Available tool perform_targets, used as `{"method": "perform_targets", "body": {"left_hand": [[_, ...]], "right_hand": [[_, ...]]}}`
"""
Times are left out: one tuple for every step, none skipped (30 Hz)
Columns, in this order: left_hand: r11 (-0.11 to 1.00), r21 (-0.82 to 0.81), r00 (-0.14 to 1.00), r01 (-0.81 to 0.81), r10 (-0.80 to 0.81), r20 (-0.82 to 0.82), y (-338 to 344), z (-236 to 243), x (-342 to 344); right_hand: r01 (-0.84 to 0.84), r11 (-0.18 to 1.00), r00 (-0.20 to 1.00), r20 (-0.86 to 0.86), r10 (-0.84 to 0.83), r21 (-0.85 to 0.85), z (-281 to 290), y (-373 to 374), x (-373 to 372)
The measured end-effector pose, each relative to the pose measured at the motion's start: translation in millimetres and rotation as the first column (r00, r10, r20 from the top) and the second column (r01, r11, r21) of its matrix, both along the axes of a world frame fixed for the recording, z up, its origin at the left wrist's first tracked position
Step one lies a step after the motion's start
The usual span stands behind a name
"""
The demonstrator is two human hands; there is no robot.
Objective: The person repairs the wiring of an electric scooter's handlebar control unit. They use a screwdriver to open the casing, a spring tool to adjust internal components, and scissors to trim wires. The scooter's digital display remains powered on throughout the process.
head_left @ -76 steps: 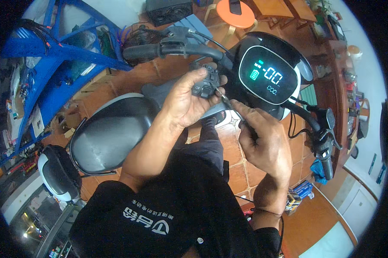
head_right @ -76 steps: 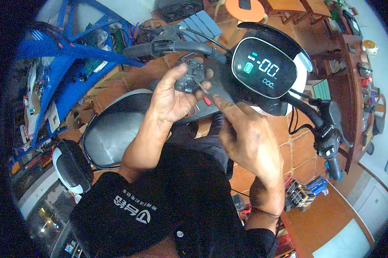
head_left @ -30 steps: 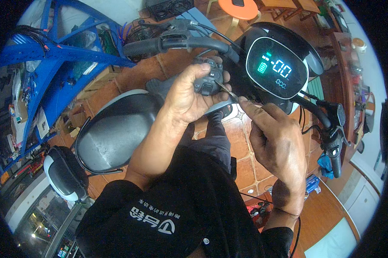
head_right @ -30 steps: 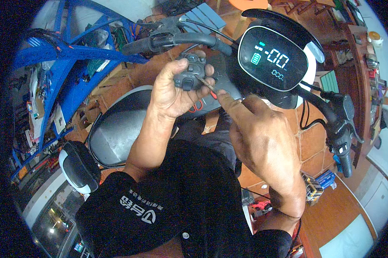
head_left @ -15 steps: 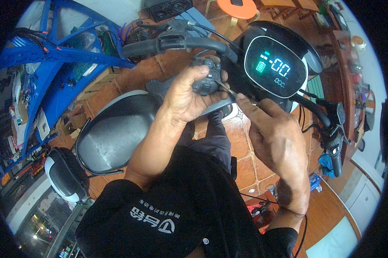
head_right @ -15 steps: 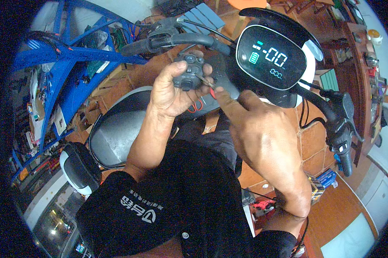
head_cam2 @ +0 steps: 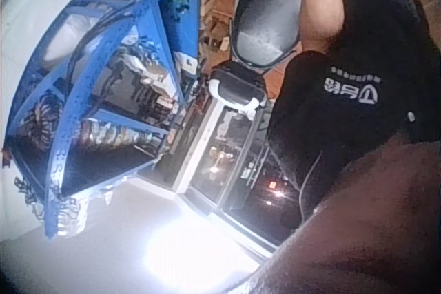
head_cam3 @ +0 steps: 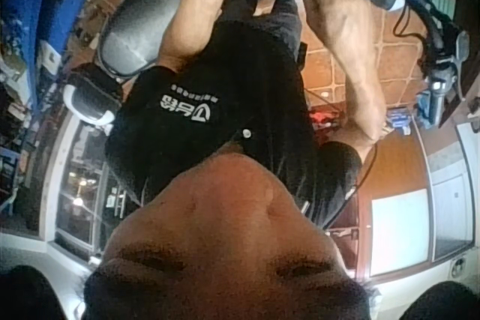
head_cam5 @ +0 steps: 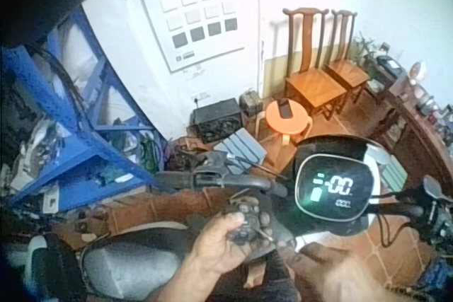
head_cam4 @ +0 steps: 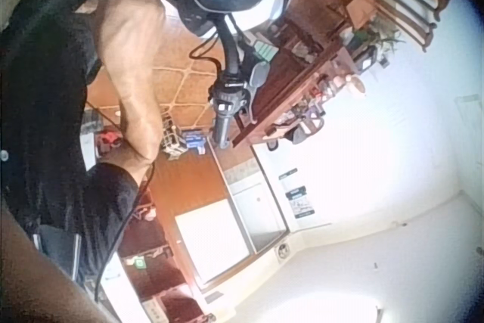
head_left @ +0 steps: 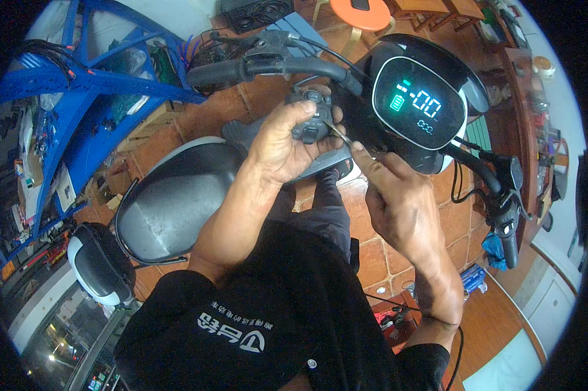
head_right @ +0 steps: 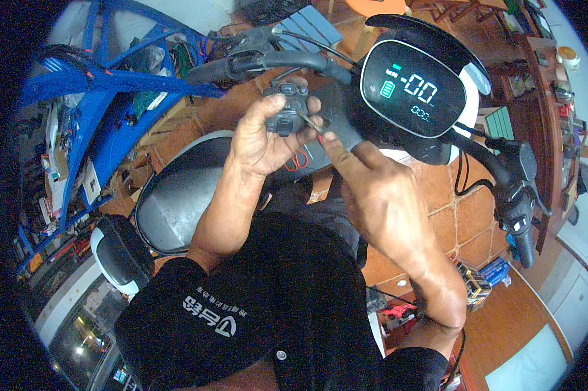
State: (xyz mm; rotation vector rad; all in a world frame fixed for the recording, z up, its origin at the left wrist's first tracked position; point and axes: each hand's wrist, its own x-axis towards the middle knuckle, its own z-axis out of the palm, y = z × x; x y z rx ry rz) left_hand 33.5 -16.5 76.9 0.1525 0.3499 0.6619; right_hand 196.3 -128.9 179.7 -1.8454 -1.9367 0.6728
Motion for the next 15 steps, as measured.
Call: {"method": "perform_targets", "body": {"left_hand": [[1.000,0.004,1.000,-0.004,0.004,0.004,-0.4,-0.1,0.4],[1.000,0.002,1.000,-0.006,0.006,-0.011,-0.5,-0.6,0.4],[1.000,0.000,1.000,-0.008,0.008,-0.025,-0.7,-1.2,0.2],[1.000,-0.002,0.999,-0.010,0.010,-0.040,-0.6,-1.5,-0.1],[1.000,-0.004,0.999,-0.009,0.008,-0.034,-0.3,-1.0,-0.1],[1.000,-0.006,1.000,-0.007,0.007,-0.028,0.5,-0.4,-0.4],[1.000,-0.008,1.000,-0.005,0.005,-0.022,1.0,0.1,-0.4],[1.000,0.004,1.000,-0.002,0.002,-0.019,1.4,-0.2,-0.4],[1.000,0.017,1.000,0.000,0.000,-0.017,1.5,-0.9,-0.5],[1.000,0.030,1.000,0.003,-0.003,-0.014,1.7,-1.1,-0.5],[1.000,0.028,1.000,0.009,-0.008,-0.021,1.5,-0.8,-0.8],[1.000,0.026,1.000,0.015,-0.014,-0.027,1.3,-0.2,-1.0],[0.999,0.024,0.999,0.021,-0.021,-0.033,1.1,0.1,-1.2],[0.999,0.027,0.999,0.020,-0.019,-0.029,1.2,0.4,-1.3],[0.999,0.029,1.000,0.019,-0.019,-0.025,1.4,0.3,-1.4]], "right_hand": [[0.019,1.000,0.991,-0.131,-0.021,-0.018,-5.6,1.5,3.7],[0.034,0.999,0.964,-0.262,-0.043,-0.037,-9.7,3.0,6.6],[0.026,0.999,0.966,-0.257,-0.036,-0.045,-11.0,3.5,8.0],[0.017,0.998,0.967,-0.252,-0.030,-0.053,-12.1,4.0,9.1],[0.011,0.998,0.969,-0.245,-0.026,-0.063,-11.9,3.5,9.8],[0.014,0.999,0.983,-0.181,-0.019,-0.030,-11.3,3.0,8.1],[0.014,1.000,0.993,-0.116,-0.014,0.003,-10.5,2.7,4.7],[0.012,0.999,0.999,-0.050,-0.010,0.038,-10.2,2.6,2.4],[0.030,0.999,0.995,-0.098,-0.028,0.014,-10.6,2.1,1.8],[0.046,0.999,0.988,-0.146,-0.048,-0.010,-11.5,1.5,1.3],[0.060,0.998,0.979,-0.194,-0.066,-0.036,-13.3,0.9,0.9],[0.057,0.998,0.970,-0.237,-0.059,-0.016,-16.3,0.6,1.8],[0.054,0.999,0.959,-0.279,-0.051,0.003,-20.3,0.6,4.1],[0.053,0.998,0.947,-0.319,-0.043,0.024,-23.0,0.5,6.0],[0.052,0.999,0.942,-0.334,-0.043,0.016,-24.6,0.4,7.1]]}}
